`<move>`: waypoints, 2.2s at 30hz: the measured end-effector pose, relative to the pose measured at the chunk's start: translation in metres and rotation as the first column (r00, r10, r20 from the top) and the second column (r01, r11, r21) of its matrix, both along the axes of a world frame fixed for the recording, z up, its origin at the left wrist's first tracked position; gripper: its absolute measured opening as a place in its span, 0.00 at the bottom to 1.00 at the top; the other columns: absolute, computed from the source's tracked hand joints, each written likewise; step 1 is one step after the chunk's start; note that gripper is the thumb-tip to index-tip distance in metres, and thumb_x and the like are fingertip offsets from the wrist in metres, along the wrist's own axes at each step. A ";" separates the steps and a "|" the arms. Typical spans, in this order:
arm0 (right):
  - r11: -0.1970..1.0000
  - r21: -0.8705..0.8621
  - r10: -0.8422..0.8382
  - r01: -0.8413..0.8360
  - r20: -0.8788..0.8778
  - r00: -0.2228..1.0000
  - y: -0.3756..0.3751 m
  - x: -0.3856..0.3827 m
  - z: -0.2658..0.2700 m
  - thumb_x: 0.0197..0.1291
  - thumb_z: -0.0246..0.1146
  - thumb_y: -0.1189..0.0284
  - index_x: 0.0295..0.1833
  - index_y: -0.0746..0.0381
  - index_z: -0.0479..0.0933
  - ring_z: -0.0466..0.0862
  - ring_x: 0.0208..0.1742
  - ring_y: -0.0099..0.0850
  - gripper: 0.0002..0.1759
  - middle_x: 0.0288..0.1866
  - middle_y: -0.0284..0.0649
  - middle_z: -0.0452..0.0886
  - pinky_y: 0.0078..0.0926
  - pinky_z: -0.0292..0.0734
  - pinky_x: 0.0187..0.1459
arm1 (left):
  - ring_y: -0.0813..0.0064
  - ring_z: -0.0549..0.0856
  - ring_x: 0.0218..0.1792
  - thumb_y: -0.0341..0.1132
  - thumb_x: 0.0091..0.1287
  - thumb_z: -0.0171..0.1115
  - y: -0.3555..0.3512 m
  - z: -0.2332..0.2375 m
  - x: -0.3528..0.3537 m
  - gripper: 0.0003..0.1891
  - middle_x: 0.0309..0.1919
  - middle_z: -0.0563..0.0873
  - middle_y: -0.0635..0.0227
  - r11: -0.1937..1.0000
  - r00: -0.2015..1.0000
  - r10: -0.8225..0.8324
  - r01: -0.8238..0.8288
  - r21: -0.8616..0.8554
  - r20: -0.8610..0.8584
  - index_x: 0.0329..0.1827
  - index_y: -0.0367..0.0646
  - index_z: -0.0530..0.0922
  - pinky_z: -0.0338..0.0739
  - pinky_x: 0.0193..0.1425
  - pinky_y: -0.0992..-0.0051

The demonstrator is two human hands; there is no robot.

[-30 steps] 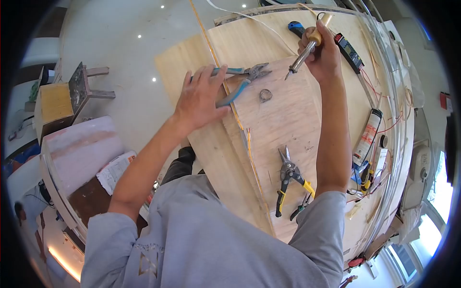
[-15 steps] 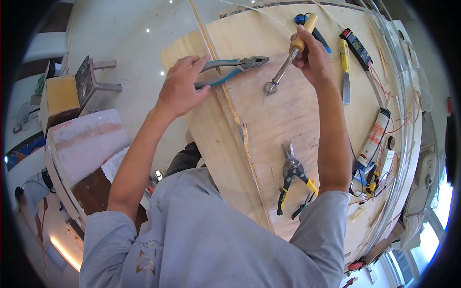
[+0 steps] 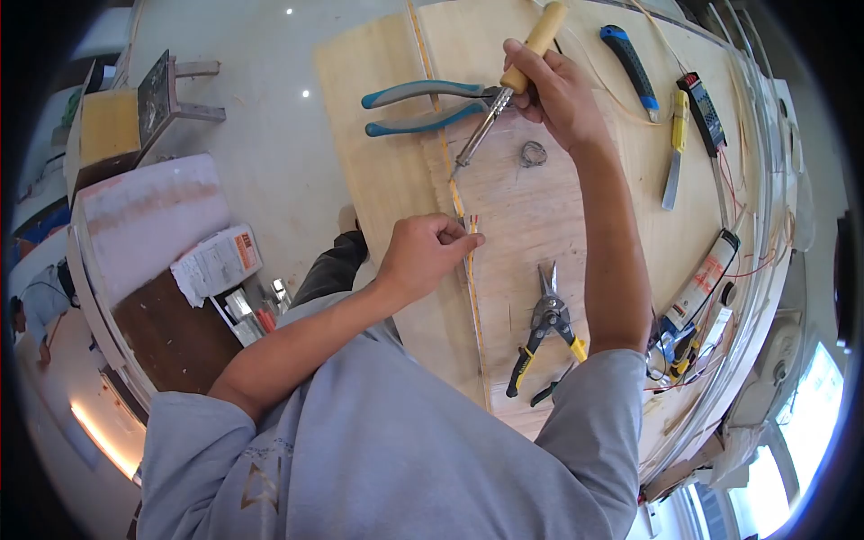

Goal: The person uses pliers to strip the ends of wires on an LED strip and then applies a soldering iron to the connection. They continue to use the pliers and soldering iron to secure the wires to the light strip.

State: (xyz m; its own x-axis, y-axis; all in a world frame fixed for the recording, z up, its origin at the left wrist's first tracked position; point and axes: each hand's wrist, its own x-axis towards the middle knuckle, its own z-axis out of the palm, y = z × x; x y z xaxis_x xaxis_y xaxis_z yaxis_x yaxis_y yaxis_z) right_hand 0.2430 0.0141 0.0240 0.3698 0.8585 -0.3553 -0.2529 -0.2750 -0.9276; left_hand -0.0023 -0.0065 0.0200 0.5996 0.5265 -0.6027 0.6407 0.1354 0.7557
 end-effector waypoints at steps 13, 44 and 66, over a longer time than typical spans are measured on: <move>0.870 0.121 -0.412 0.478 -0.355 0.839 -0.081 -0.047 -0.002 0.70 0.53 0.58 0.43 0.68 0.74 0.75 0.24 0.28 0.20 0.27 0.41 0.77 0.23 0.68 0.24 | 0.83 0.78 0.20 0.36 0.56 0.71 0.003 -0.003 -0.001 0.12 0.18 0.83 0.67 0.987 0.997 0.078 -0.081 -0.141 -0.021 0.27 0.33 0.82 0.72 0.26 0.78; 0.876 0.035 -0.481 0.481 -0.002 0.877 -0.141 -0.051 -0.032 0.66 0.58 0.70 0.37 0.65 0.73 0.75 0.20 0.23 0.10 0.24 0.38 0.77 0.18 0.71 0.21 | 0.81 0.83 0.22 0.30 0.65 0.64 0.003 -0.015 -0.012 0.08 0.24 0.83 0.66 0.864 0.971 0.219 -0.148 -0.481 0.094 0.35 0.31 0.77 0.81 0.26 0.81; 0.917 0.042 -0.398 0.396 0.070 0.915 -0.144 -0.047 -0.037 0.67 0.56 0.68 0.37 0.64 0.72 0.75 0.22 0.23 0.10 0.28 0.37 0.74 0.20 0.73 0.22 | 0.82 0.83 0.21 0.29 0.65 0.64 -0.003 -0.009 -0.009 0.08 0.23 0.83 0.67 0.907 0.970 0.223 -0.170 -0.385 0.095 0.35 0.31 0.78 0.79 0.24 0.83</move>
State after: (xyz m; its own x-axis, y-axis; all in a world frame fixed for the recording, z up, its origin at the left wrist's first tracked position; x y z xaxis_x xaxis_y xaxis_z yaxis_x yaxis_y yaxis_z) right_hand 0.1963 -0.1300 -0.0127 0.7069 0.6442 -0.2922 -0.2654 -0.1414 -0.9537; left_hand -0.0110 -0.0092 0.0105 0.5958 0.3960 -0.6987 0.4686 0.5352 0.7029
